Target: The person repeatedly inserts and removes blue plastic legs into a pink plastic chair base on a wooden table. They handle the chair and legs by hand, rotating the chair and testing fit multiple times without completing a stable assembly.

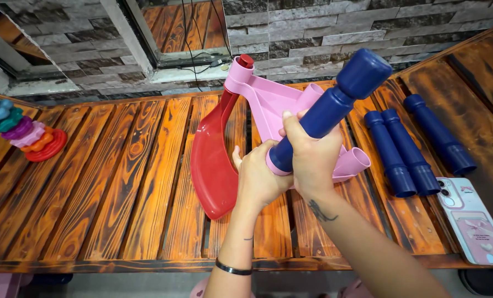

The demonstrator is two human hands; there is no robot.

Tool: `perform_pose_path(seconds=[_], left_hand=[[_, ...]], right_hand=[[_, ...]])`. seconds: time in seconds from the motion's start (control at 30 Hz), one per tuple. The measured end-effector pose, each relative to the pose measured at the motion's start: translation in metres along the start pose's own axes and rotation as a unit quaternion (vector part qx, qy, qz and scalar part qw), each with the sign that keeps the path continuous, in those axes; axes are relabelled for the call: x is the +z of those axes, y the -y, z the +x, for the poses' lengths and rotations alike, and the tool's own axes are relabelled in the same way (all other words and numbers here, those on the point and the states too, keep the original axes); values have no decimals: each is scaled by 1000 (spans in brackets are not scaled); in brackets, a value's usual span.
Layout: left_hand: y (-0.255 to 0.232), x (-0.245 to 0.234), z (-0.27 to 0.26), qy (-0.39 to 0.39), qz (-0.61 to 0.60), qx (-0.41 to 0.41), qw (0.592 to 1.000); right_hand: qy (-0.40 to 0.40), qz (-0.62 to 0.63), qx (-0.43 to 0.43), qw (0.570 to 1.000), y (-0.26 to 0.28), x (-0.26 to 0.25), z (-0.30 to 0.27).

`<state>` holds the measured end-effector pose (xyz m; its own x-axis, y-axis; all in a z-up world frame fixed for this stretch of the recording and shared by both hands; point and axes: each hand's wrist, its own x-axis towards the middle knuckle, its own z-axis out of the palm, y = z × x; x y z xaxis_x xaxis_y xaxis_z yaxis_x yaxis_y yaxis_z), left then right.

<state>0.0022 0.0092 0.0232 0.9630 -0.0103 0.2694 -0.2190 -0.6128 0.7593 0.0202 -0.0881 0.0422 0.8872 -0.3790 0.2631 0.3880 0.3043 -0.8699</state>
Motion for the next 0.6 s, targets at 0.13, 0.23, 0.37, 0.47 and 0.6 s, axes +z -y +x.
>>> perform_pose_path(seconds=[0.13, 0.23, 0.37, 0.47, 0.6], left_hand=[[1, 3, -5, -21, -11, 9, 1000], [-10, 22, -12, -97, 13, -2, 995], [-27, 56, -20, -175, -47, -1, 983], [-20, 60, -22, -129, -170, 112, 970], [17, 26, -13, -116, -120, 169, 971]], right_hand=[[56, -30, -11, 998, -1, -15, 2], [149, -50, -36, 987, 4, -44, 8], [156, -219, 21, 963, 8, -76, 6], [165, -268, -38, 948, 2, -84, 0], [134, -294, -72, 944, -3, -100, 23]])
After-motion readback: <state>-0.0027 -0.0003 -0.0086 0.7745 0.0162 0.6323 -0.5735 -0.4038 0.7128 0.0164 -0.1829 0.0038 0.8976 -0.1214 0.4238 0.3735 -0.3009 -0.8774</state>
